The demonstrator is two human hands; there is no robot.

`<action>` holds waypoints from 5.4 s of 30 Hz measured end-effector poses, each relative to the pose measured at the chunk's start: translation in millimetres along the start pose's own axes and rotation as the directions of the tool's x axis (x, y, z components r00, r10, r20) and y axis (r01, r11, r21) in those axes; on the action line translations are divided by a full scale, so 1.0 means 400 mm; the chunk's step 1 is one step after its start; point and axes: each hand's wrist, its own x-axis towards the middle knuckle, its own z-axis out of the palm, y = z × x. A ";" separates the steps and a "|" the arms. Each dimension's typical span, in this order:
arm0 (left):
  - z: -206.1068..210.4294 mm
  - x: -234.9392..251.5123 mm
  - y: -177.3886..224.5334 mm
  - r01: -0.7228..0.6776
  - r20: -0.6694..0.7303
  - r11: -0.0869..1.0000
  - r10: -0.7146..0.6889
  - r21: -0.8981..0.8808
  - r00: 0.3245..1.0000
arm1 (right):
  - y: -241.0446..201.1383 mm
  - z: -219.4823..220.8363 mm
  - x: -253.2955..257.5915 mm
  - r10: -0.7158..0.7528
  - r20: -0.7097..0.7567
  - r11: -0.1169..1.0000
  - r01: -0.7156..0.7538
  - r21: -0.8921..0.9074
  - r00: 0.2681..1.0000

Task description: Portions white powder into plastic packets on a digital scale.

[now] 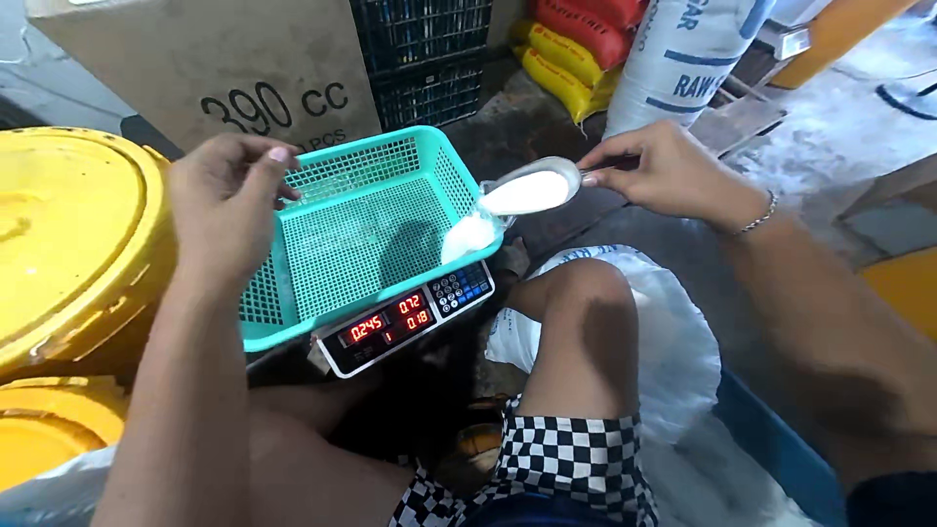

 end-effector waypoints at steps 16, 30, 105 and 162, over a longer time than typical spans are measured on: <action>0.270 0.027 0.153 0.013 0.515 0.994 -0.066 0.106 0.855 | -0.083 0.009 -0.022 0.378 0.079 0.916 -0.385 0.111 0.922; 0.358 0.071 0.168 -0.051 0.377 0.970 -0.044 0.239 0.925 | 0.356 0.147 -0.454 0.634 -0.155 0.749 -0.551 0.368 0.758; 0.116 -0.022 -0.154 0.175 0.398 0.983 -0.184 0.060 0.899 | -0.192 0.441 0.274 -0.430 -0.083 0.887 0.438 0.146 0.899; 0.268 -0.073 -0.068 0.469 0.246 0.795 -0.402 -0.385 0.882 | -0.244 0.504 0.235 0.234 0.091 0.502 -0.201 0.841 0.968</action>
